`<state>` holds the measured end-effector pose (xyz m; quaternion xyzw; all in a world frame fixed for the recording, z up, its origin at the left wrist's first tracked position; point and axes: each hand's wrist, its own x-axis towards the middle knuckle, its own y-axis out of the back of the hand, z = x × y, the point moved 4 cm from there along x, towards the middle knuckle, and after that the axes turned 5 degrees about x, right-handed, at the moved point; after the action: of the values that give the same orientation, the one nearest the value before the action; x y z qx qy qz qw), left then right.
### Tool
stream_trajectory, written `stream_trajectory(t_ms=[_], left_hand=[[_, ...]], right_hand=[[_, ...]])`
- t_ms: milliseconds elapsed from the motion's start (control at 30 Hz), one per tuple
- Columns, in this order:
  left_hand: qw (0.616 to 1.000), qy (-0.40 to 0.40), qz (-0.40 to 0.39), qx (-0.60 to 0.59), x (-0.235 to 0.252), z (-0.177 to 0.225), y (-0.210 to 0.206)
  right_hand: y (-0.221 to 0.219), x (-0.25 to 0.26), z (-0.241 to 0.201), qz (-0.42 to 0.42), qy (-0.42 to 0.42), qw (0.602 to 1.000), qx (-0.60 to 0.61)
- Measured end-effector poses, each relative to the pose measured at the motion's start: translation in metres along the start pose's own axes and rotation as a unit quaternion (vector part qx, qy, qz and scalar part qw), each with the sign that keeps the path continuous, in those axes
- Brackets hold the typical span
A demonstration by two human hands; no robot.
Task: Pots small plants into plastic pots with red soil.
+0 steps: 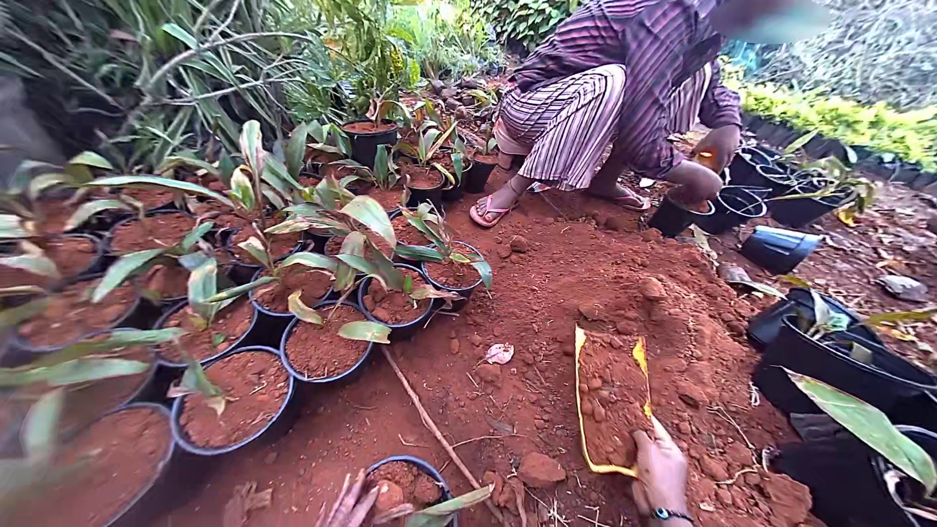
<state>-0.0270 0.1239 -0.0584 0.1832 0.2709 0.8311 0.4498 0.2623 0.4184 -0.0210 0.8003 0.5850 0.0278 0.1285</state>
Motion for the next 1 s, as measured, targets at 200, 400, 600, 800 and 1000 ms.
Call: stream_trajectory(t_ms=[200,400,600,800,1000], left_hand=[[0.993,-0.018,-0.104,-0.046,0.016,0.041,0.007],[0.995,0.044,-0.072,-0.058,0.029,0.060,0.024],[0.989,0.048,-0.125,-0.066,0.030,0.069,0.034],[0.983,-0.116,-0.139,-0.035,0.013,0.082,0.034],[0.979,-0.203,-0.029,0.014,-0.021,0.063,0.024]], right_hand=[[0.025,-0.063,-0.049,-0.379,0.097,0.902,-0.182],[-0.037,-0.136,-0.104,-0.596,0.172,0.708,-0.337],[-0.049,-0.151,-0.106,-0.597,0.152,0.704,-0.353],[-0.025,-0.149,-0.085,-0.574,0.130,0.723,-0.362],[-0.053,-0.160,-0.124,-0.586,0.338,0.658,-0.332]])
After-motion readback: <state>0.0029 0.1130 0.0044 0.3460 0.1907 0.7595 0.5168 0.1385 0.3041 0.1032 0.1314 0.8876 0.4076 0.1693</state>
